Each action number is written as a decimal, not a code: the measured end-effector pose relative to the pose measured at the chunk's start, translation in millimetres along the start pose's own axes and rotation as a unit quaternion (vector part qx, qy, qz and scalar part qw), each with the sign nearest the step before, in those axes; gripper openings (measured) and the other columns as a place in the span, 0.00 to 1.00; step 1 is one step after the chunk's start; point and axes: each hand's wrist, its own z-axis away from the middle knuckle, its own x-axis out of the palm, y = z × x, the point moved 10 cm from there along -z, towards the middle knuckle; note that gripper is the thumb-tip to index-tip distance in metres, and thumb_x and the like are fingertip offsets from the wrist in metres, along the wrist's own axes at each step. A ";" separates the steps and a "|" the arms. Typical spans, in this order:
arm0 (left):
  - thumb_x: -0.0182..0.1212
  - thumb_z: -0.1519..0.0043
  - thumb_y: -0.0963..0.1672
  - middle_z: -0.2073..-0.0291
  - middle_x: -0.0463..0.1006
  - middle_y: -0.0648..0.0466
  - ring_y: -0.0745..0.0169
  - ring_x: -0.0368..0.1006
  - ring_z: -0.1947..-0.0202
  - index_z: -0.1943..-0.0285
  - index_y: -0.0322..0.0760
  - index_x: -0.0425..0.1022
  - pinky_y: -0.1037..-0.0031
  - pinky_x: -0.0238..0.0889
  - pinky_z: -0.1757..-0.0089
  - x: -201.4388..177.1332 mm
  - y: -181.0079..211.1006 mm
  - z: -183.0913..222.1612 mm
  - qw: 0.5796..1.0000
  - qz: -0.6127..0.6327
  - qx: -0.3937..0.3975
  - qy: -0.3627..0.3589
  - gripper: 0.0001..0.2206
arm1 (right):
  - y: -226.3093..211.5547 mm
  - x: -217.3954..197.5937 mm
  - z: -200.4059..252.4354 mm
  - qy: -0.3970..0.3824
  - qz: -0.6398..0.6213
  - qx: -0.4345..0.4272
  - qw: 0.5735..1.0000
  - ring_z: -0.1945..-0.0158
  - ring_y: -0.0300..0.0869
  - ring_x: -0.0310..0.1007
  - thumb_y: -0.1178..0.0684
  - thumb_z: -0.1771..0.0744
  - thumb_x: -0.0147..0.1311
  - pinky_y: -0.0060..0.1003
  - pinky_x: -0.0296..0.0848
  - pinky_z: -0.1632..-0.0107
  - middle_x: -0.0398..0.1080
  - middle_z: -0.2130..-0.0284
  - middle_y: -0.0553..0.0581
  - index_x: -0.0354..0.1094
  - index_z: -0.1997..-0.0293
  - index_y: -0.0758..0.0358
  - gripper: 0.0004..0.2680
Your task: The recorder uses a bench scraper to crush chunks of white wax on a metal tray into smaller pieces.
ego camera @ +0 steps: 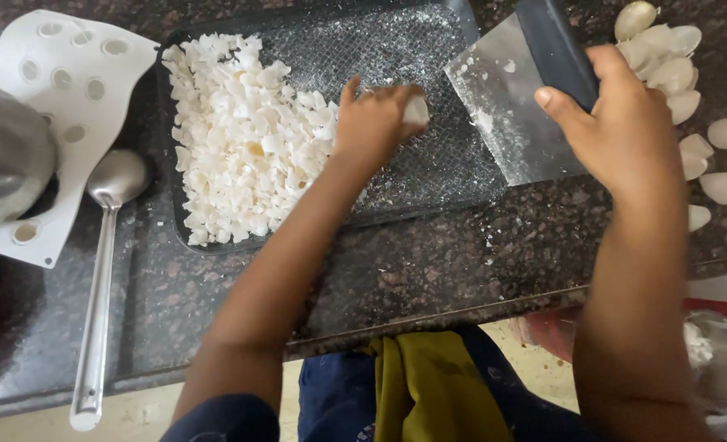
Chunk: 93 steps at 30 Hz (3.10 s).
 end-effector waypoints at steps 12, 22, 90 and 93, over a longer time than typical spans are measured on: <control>0.54 0.39 0.56 0.57 0.85 0.55 0.54 0.77 0.51 0.34 0.54 0.72 0.57 0.60 0.43 -31.8 -51.3 8.2 0.973 0.040 -0.218 -0.058 0.24 | -42.9 -8.3 -6.3 0.015 0.037 -0.010 0.999 0.70 0.53 0.77 0.42 0.32 0.64 0.48 0.70 0.68 0.72 0.76 0.63 0.70 0.43 0.62 0.17; 0.45 0.28 0.55 0.44 0.81 0.50 0.62 0.76 0.43 0.38 0.36 0.76 0.69 0.63 0.39 -57.6 -68.1 -19.1 0.795 0.582 -0.041 0.169 0.24 | -132.9 45.5 -18.4 0.025 0.090 -0.211 0.973 0.68 0.58 0.79 0.44 0.27 0.61 0.51 0.74 0.67 0.76 0.71 0.64 0.64 0.38 0.61 0.15; 0.70 0.41 0.50 0.62 0.81 0.44 0.44 0.79 0.61 0.61 0.36 0.80 0.58 0.71 0.59 -3.4 -19.0 -37.5 0.974 0.177 -0.087 0.109 0.14 | 0.1 -1.8 -32.2 0.005 0.005 -0.023 1.000 0.68 0.51 0.74 0.43 0.29 0.65 0.46 0.69 0.65 0.70 0.73 0.62 0.67 0.37 0.65 0.19; 0.71 0.41 0.49 0.57 0.81 0.44 0.44 0.80 0.58 0.51 0.38 0.79 0.60 0.72 0.57 -4.6 -27.4 -31.6 0.962 0.212 -0.045 0.164 0.16 | 5.8 -2.4 -30.7 0.004 -0.011 -0.033 0.999 0.68 0.50 0.74 0.44 0.28 0.64 0.45 0.69 0.64 0.72 0.71 0.62 0.67 0.37 0.65 0.18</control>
